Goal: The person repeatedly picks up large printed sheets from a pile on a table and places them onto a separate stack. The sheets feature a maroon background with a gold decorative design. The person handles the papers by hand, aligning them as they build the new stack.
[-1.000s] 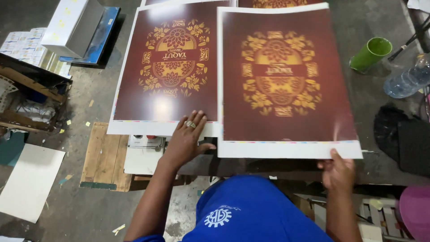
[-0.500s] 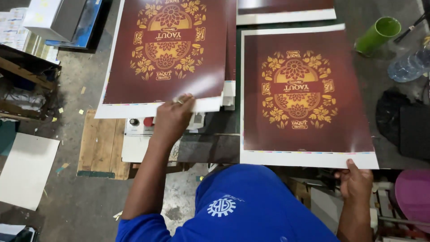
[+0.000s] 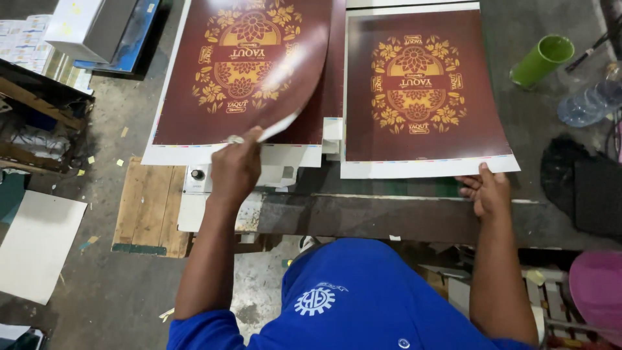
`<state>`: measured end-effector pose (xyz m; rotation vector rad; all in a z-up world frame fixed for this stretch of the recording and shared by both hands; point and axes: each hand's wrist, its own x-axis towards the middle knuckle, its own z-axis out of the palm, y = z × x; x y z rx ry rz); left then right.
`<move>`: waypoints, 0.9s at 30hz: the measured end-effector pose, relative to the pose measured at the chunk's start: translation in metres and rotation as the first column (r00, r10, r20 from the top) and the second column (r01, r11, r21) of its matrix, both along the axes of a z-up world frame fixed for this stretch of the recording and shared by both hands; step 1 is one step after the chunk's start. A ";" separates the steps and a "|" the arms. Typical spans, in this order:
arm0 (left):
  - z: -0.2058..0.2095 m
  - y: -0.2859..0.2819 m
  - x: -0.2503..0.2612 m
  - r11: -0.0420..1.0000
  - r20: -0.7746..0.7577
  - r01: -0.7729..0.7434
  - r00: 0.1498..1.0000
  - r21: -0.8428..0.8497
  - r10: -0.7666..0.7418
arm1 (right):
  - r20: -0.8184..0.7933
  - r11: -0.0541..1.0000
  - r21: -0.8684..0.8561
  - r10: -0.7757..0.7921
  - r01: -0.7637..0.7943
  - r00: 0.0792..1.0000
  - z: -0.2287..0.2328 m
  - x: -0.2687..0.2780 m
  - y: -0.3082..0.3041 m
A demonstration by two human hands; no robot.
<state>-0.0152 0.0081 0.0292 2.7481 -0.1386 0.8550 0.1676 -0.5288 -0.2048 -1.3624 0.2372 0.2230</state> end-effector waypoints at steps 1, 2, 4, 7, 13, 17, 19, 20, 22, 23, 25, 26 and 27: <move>0.002 0.000 -0.002 1.000 0.008 -0.006 1.000 0.001 0.006 | 0.008 1.000 0.001 0.006 -0.006 1.000 -0.002 -0.002 0.000; 0.003 0.001 -0.004 0.999 0.130 -0.051 0.990 -0.010 0.051 | -0.014 1.000 0.001 -0.001 0.001 1.000 -0.005 -0.003 0.002; 0.001 -0.003 -0.007 0.995 0.257 -0.099 0.961 -0.024 0.102 | -0.030 1.000 0.003 0.000 0.000 1.000 -0.012 -0.012 0.009; -0.004 -0.033 -0.010 0.999 0.322 -0.043 0.946 -0.024 0.048 | -0.073 0.996 -0.062 -0.066 0.062 0.995 -0.023 -0.038 0.030; -0.023 -0.129 0.006 0.950 0.245 0.311 0.924 -0.032 -0.294 | 0.003 0.975 -0.039 0.218 -0.218 0.976 0.062 -0.096 0.132; -0.040 -0.161 0.009 0.939 0.022 0.344 0.939 -0.028 -0.343 | 0.133 0.865 0.224 0.430 -0.449 0.893 0.065 -0.111 0.161; -0.039 -0.160 0.010 0.922 -0.045 0.387 0.921 -0.027 -0.388 | 0.151 0.818 0.346 0.434 -0.459 0.888 0.079 -0.111 0.163; -0.039 -0.156 0.010 0.915 -0.057 0.402 0.914 -0.017 -0.402 | 0.123 0.848 0.363 0.368 -0.387 0.922 0.093 -0.109 0.161; -0.041 -0.138 0.009 0.909 -0.068 0.417 0.907 -0.007 -0.416 | 0.093 0.872 0.376 0.300 -0.313 0.949 0.099 -0.105 0.146; -0.042 -0.124 0.008 0.930 -0.068 0.368 0.928 0.001 -0.367 | 0.123 0.927 0.310 0.182 -0.212 0.976 0.091 -0.102 0.133; -0.041 -0.097 0.004 0.950 -0.071 0.313 0.948 0.008 -0.311 | 0.156 0.964 0.245 0.069 -0.106 0.985 0.072 -0.097 0.103; -0.039 -0.083 0.001 0.965 -0.112 0.262 0.959 0.003 -0.260 | 0.158 0.967 0.252 -0.007 -0.034 0.987 0.061 -0.096 0.085; -0.037 -0.070 -0.002 0.978 -0.154 0.210 0.966 0.001 -0.208 | 0.160 0.965 0.259 -0.082 0.038 0.984 0.051 -0.095 0.067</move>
